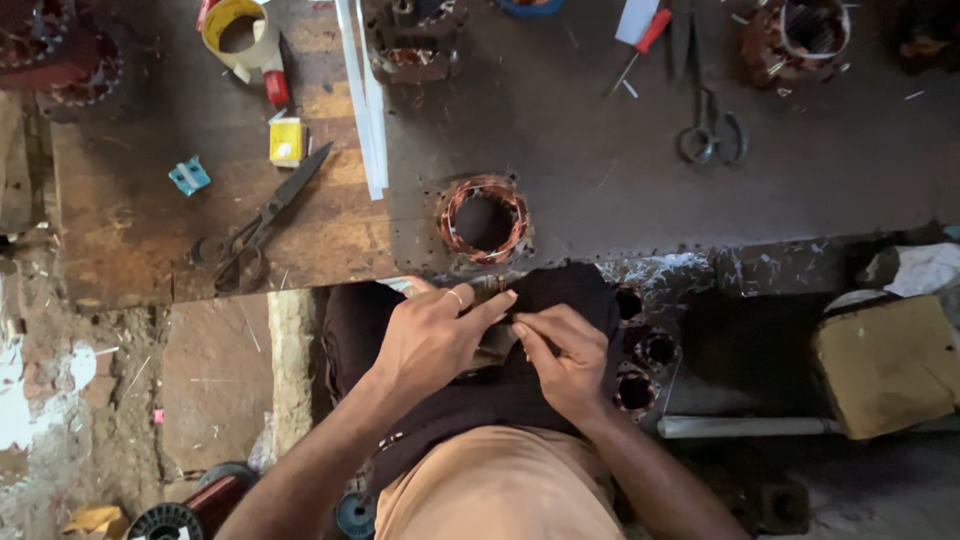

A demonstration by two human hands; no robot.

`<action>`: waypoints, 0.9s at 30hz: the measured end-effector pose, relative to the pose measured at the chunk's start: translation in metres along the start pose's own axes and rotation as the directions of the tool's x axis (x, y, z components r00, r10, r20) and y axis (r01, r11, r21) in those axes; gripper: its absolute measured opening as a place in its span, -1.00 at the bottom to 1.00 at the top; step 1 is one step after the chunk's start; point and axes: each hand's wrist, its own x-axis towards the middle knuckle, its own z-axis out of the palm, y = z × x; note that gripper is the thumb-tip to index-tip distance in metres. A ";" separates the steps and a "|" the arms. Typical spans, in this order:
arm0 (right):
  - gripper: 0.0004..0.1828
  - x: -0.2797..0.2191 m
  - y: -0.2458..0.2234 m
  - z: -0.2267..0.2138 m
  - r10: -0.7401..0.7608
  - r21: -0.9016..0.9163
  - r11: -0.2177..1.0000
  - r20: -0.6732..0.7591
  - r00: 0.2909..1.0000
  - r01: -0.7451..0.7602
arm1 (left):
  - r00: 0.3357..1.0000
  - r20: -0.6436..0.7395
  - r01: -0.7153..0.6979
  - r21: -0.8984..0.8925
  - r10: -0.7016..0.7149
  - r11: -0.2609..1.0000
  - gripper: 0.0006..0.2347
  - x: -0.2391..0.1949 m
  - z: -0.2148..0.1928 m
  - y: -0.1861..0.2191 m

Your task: The person winds copper wire around the core of an electric motor and uses white paper strips to insulate the coils.

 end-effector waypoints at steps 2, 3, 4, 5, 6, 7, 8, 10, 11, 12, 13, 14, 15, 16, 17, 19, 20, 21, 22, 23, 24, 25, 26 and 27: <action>-0.88 -0.001 0.005 -0.005 -0.031 -0.027 0.999 0.033 0.999 0.032 | 0.999 0.010 -0.044 0.016 0.044 0.999 -0.66 0.004 -0.003 0.000; -0.90 0.000 0.010 -0.008 -0.013 0.025 1.000 0.049 0.999 0.011 | 0.998 0.008 -0.056 0.023 0.056 0.998 -0.66 0.007 -0.004 -0.002; -0.91 0.000 0.015 -0.011 0.005 0.077 0.997 0.066 0.998 -0.010 | 0.998 0.006 -0.067 0.029 0.067 0.997 -0.66 0.009 -0.004 -0.003; -0.90 0.001 0.019 -0.013 0.023 0.128 0.991 0.087 0.996 -0.034 | 0.997 -0.012 -0.079 0.021 0.080 0.997 -0.70 0.010 -0.005 -0.004; -0.89 0.003 0.023 -0.013 0.027 0.165 0.986 0.052 0.998 -0.035 | 0.995 -0.031 -0.092 0.014 0.092 0.996 -0.73 0.012 -0.005 -0.004; -0.88 0.008 0.026 -0.013 0.032 0.204 0.978 0.019 0.999 -0.035 | 0.993 -0.048 -0.103 0.007 0.103 0.995 -0.76 0.013 -0.005 -0.005; -0.86 0.014 0.028 -0.012 0.039 0.242 0.970 -0.015 0.999 -0.035 | 0.996 -0.040 -0.081 -0.022 0.080 0.996 -0.78 0.013 -0.005 -0.005; -0.85 0.026 0.025 -0.012 0.057 0.123 0.991 -0.040 0.998 -0.051 | 0.999 -0.021 -0.045 -0.081 0.043 0.996 -0.84 0.014 -0.003 -0.005; -0.82 0.033 0.023 -0.012 0.062 0.063 0.996 -0.053 0.997 -0.058 | 0.999 -0.048 0.000 -0.172 -0.008 0.985 -0.85 0.014 -0.001 -0.006; -0.79 0.040 0.020 -0.010 0.070 0.046 0.997 -0.054 0.996 -0.068 | 0.996 -0.071 0.041 -0.263 -0.062 0.964 -0.87 0.012 0.002 -0.006; -0.74 0.046 0.017 -0.008 0.081 0.029 0.996 -0.053 0.995 -0.079 | 0.989 -0.086 0.081 -0.353 -0.118 0.932 -0.88 0.009 0.005 -0.007; -0.69 0.049 0.015 -0.006 0.091 0.012 0.996 -0.053 0.994 -0.091 | 0.975 -0.109 0.130 -0.425 -0.194 0.896 -0.90 0.004 0.009 -0.009; -0.69 0.051 0.013 -0.003 0.098 -0.012 0.995 -0.050 0.994 -0.099 | 0.954 -0.124 0.178 -0.496 -0.272 0.850 -0.92 -0.003 0.013 -0.011; -0.68 0.053 0.013 0.000 0.105 -0.036 0.994 -0.047 0.993 -0.107 | 0.927 -0.133 0.219 -0.565 -0.350 0.796 -0.93 -0.011 0.017 -0.013; -0.68 0.055 0.012 0.001 0.112 -0.064 0.991 -0.049 0.993 -0.115 | 0.911 -0.118 0.252 -0.603 -0.396 0.757 -0.93 -0.018 0.023 -0.014; -0.69 0.054 0.012 0.005 0.137 -0.116 0.983 -0.081 0.987 -0.145 | 0.867 -0.080 0.316 -0.673 -0.491 0.668 -0.92 -0.034 0.036 -0.012; -0.70 0.052 0.011 0.006 0.149 -0.141 0.977 -0.094 0.984 -0.162 | 0.857 -0.083 0.317 -0.695 -0.509 0.646 -0.92 -0.040 0.042 -0.011; -0.72 0.052 0.010 0.006 0.080 -0.155 0.983 -0.100 0.992 -0.095 | 0.845 -0.092 0.314 -0.712 -0.527 0.628 -0.92 -0.045 0.048 -0.009; -0.74 0.050 0.008 0.005 0.011 -0.169 0.985 -0.104 0.994 -0.028 | 0.832 -0.100 0.312 -0.729 -0.545 0.609 -0.91 -0.048 0.051 -0.009; -0.76 0.048 0.006 0.003 -0.059 -0.184 0.982 -0.112 0.992 0.037 | 0.833 -0.111 0.299 -0.733 -0.542 0.610 -0.91 -0.051 0.052 -0.010; -0.80 0.043 0.003 0.001 -0.012 -0.156 0.988 -0.098 0.995 -0.003 | 0.833 -0.123 0.287 -0.737 -0.539 0.612 -0.91 -0.053 0.053 -0.011; -0.84 0.037 0.000 0.000 0.031 -0.128 0.991 -0.085 0.996 -0.042 | 0.835 -0.136 0.272 -0.741 -0.534 0.614 -0.91 -0.053 0.054 -0.013; -0.86 0.035 0.000 -0.001 0.075 -0.101 0.992 -0.069 0.995 -0.081 | 0.821 -0.106 0.300 -0.757 -0.561 0.581 -0.91 -0.053 0.055 -0.014; -0.84 0.033 0.001 0.001 0.148 -0.002 0.989 0.000 0.989 -0.148 | 0.806 -0.070 0.330 -0.771 -0.587 0.545 -0.90 -0.053 0.057 -0.015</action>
